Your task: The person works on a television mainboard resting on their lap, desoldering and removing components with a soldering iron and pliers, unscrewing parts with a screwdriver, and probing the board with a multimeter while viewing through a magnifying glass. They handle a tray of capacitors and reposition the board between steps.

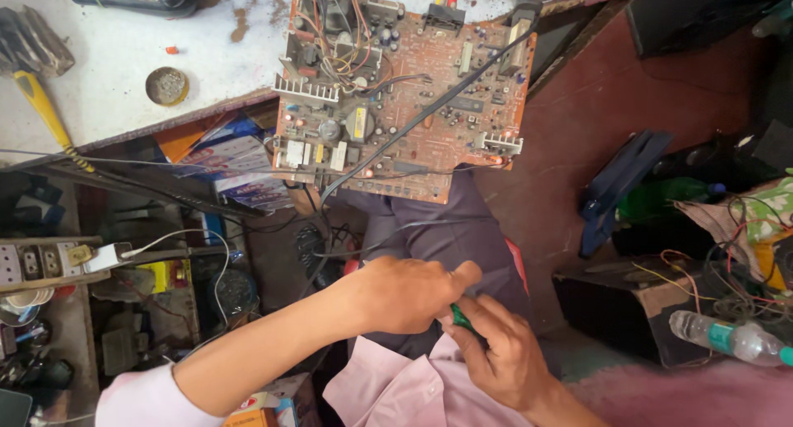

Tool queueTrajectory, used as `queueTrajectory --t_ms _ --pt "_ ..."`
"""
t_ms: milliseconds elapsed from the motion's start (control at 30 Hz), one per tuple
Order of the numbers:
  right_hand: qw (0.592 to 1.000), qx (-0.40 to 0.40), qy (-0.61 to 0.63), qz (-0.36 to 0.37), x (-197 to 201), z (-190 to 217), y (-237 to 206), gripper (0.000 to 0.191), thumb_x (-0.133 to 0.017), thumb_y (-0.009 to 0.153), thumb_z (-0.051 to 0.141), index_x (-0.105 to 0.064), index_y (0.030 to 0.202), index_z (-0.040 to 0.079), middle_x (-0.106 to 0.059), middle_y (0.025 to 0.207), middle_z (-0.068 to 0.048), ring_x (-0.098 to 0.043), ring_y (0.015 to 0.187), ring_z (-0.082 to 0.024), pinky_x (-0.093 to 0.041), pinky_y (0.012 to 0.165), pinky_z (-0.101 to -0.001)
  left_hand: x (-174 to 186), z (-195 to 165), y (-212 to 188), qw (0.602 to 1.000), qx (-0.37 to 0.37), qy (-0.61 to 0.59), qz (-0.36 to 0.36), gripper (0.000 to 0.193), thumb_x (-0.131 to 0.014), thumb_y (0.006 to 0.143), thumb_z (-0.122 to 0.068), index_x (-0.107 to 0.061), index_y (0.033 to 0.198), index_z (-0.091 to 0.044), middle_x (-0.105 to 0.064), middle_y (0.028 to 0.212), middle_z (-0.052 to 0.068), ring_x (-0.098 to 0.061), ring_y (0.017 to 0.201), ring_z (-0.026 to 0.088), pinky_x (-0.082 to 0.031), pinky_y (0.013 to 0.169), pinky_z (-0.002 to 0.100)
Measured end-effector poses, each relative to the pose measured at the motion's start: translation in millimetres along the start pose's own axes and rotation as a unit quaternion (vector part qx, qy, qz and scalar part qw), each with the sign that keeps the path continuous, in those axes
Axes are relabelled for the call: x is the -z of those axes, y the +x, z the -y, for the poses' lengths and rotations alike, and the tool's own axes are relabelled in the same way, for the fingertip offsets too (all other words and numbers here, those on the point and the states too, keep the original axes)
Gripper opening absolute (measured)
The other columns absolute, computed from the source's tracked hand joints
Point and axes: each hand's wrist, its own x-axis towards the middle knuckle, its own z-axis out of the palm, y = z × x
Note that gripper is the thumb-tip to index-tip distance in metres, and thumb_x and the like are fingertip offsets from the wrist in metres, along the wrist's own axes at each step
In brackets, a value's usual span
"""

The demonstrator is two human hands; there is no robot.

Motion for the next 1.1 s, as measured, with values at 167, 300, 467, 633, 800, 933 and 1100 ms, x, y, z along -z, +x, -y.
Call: queueTrajectory --t_ms 167,300,467,633,800,933,1100 --pt "0.996 -0.017 -0.087 0.030 10.0 -3.5 3.9 0.032 -0.075 0.085 0.006 -0.068 0.114 -0.006 -0.065 0.079 -0.012 -0.067 0.061 -0.027 -0.052 0.055 -0.0391 7.4 -0.7 14.2 0.999 -0.039 -0.003 -0.004 0.037 -0.071 0.088 -0.018 -0.051 0.118 -0.007 -0.073 0.087 0.019 -0.071 0.087 0.042 -0.055 0.067 0.056" --pt "0.983 0.060 -0.174 -0.012 31.3 -13.4 19.5 0.032 -0.076 0.085 0.008 -0.068 0.113 -0.004 -0.066 0.082 -0.014 -0.066 0.066 -0.030 -0.053 0.059 -0.0402 17.6 9.8 19.2 0.985 -0.040 0.137 -0.093 0.018 -0.069 0.089 -0.022 -0.063 0.102 -0.010 -0.074 0.082 0.016 -0.073 0.083 0.036 -0.057 0.069 0.049" --pt "0.985 0.070 -0.153 -0.024 40.8 -18.2 30.2 0.034 -0.076 0.085 0.009 -0.068 0.115 -0.005 -0.067 0.084 -0.013 -0.068 0.066 -0.029 -0.053 0.060 -0.0382 17.0 17.4 17.5 0.959 -0.103 0.197 -0.174 0.013 -0.065 0.080 -0.010 -0.070 0.093 -0.009 -0.073 0.083 0.012 -0.074 0.078 0.030 -0.057 0.065 0.043" --pt "0.995 0.004 -0.100 -0.005 29.5 -21.0 22.6 0.035 -0.077 0.086 0.014 -0.067 0.114 -0.004 -0.068 0.085 -0.015 -0.068 0.066 -0.029 -0.053 0.057 -0.0370 10.6 4.9 16.7 0.962 -0.113 0.168 -0.184 0.029 -0.066 0.076 -0.009 -0.073 0.103 -0.011 -0.072 0.084 0.013 -0.072 0.075 0.031 -0.056 0.066 0.043" --pt "0.953 -0.245 0.169 0.055 26.3 -35.7 7.4 0.037 -0.061 0.103 0.015 -0.061 0.136 0.000 -0.064 0.087 -0.014 -0.061 0.074 -0.025 -0.052 0.064 -0.0355 28.1 7.4 25.0 0.894 -0.163 0.236 -0.344 0.014 -0.067 0.078 -0.019 -0.067 0.089 -0.010 -0.071 0.085 0.011 -0.071 0.087 0.030 -0.052 0.085 0.043" --pt "0.770 -0.301 0.563 0.006 10.0 -47.2 3.6 0.035 -0.053 0.106 0.011 -0.054 0.137 -0.005 -0.069 0.097 -0.009 -0.067 0.080 -0.017 -0.056 0.072 -0.0324 19.9 5.1 41.9 0.818 -0.111 0.173 -0.537 0.028 -0.062 0.079 -0.014 -0.066 0.101 0.003 -0.072 0.102 0.025 -0.069 0.094 0.042 -0.052 0.082 0.045" --pt "0.747 -0.352 0.556 -0.093 -22.9 -65.3 28.6 0.026 -0.049 0.103 0.012 -0.052 0.126 0.000 -0.069 0.096 -0.011 -0.070 0.077 -0.019 -0.060 0.070 -0.0349 -0.7 12.1 78.8 0.887 0.067 -0.146 -0.433 0.019 -0.064 0.095 -0.020 -0.071 0.095 -0.002 -0.070 0.080 0.022 -0.069 0.077 0.044 -0.054 0.070 0.051"
